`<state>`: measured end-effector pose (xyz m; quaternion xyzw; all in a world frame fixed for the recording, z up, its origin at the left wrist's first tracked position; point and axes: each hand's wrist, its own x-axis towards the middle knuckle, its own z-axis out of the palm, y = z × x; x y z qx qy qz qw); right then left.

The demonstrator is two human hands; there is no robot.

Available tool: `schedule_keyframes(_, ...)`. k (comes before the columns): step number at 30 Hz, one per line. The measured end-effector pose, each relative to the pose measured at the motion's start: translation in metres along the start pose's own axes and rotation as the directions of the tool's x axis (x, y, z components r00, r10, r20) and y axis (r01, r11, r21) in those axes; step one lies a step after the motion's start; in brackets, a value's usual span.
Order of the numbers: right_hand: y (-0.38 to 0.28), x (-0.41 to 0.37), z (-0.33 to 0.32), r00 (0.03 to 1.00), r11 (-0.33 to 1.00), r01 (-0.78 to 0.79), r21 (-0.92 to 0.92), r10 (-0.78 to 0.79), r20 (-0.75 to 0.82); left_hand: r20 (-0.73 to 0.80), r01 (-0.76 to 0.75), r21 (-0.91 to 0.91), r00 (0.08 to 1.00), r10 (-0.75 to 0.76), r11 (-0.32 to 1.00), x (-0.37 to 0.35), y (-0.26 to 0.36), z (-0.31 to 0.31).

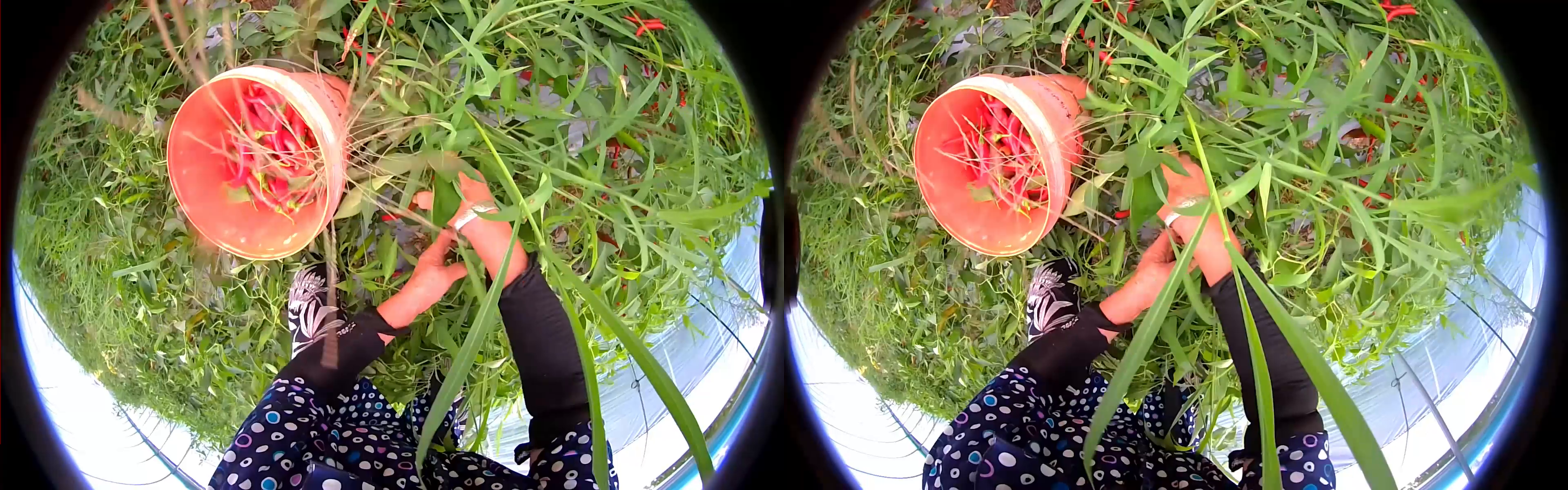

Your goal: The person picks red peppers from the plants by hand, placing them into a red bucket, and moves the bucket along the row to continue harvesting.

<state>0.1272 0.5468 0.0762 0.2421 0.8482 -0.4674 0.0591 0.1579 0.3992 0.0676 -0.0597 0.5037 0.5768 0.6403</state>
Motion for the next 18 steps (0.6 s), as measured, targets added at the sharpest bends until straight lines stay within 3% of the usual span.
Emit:
schedule_keyframes(1,-0.021,-0.003,-0.004,0.871,0.771,-0.491,0.406,0.435,0.228,0.016,0.011,-0.017,1.0,-0.011,1.0,0.0,-0.009,-0.001)
schedule_keyframes(2,-0.003,-0.028,0.018,0.957,0.816,-0.217,0.535,0.287,-0.05,0.013,0.012,-0.02,1.0,-0.012,1.0,-0.001,-0.017,-0.002)
schedule_keyframes(3,-0.019,-0.027,0.012,0.95,0.757,-0.236,0.61,0.311,-0.019,0.07,0.112,-0.295,0.993,-0.096,0.949,-0.002,-0.015,-0.002)
schedule_keyframes(4,-0.036,-0.022,0.004,0.944,0.692,-0.252,0.677,0.33,0.014,0.148,0.213,-0.54,0.976,-0.157,0.814,-0.004,-0.011,-0.002)
schedule_keyframes(5,-0.027,-0.024,0.009,0.946,0.694,-0.247,0.676,0.324,0.013,0.148,0.207,-0.54,0.978,-0.151,0.816,-0.009,-0.006,-0.001)
schedule_keyframes(6,-0.008,-0.025,0.021,0.918,0.838,-0.389,0.383,0.389,0.083,0.103,0.121,-0.367,0.991,-0.089,0.922,-0.017,0.0,0.0)
schedule_keyframes(7,-0.008,-0.022,0.021,0.873,0.877,-0.479,0.04,0.471,0.122,0.071,0.033,-0.175,0.997,-0.02,0.984,-0.026,0.002,0.002)
schedule_keyframes(8,-0.011,-0.031,0.019,0.874,0.878,-0.477,0.038,0.47,0.119,0.053,-0.053,0.026,0.997,0.051,0.998,-0.034,0.004,0.006)
schedule_keyframes(9,-0.026,-0.043,0.011,0.837,0.81,-0.547,0.211,0.53,0.136,-0.029,-0.152,0.225,0.986,0.163,0.962,-0.035,-0.017,0.001)
schedule_keyframes(10,-0.037,-0.054,0.006,0.797,0.709,-0.595,0.378,0.58,0.166,-0.029,-0.157,0.227,0.985,0.168,0.961,-0.045,-0.012,0.003)
schedule_keyframes(12,-0.044,-0.068,0.005,0.944,0.943,-0.33,0.04,0.331,-0.015,0.024,-0.16,0.517,0.985,0.172,0.841,-0.07,0.01,-0.004)
schedule_keyframes(13,-0.041,-0.09,0.011,0.961,0.963,-0.266,0.03,0.268,-0.069,0.029,-0.084,0.528,0.996,0.081,0.845,-0.082,0.034,-0.007)
schedule_keyframes(14,-0.028,-0.113,0.02,0.972,0.979,-0.203,0.016,0.203,-0.122,-0.053,0.133,0.347,0.991,-0.122,0.928,-0.092,0.05,-0.013)
schedule_keyframes(15,-0.002,-0.124,0.027,0.889,0.724,-0.43,0.54,0.442,0.116,-0.146,0.22,0.328,0.973,-0.181,0.919,-0.105,0.075,-0.029)
schedule_keyframes(16,-0.021,-0.131,0.024,0.969,0.762,-0.067,0.644,0.203,-0.139,-0.211,0.064,0.294,0.978,-0.001,0.954,-0.11,0.077,-0.038)
schedule_keyframes(17,-0.032,-0.131,0.014,0.963,0.898,-0.267,0.35,0.257,0.075,-0.241,-0.145,0.443,0.931,0.274,0.885,-0.11,0.078,-0.043)
schedule_keyframes(18,-0.039,-0.131,0.001,0.895,0.927,-0.376,-0.013,0.367,0.253,-0.238,-0.143,0.444,0.933,0.27,0.885,-0.113,0.08,-0.041)
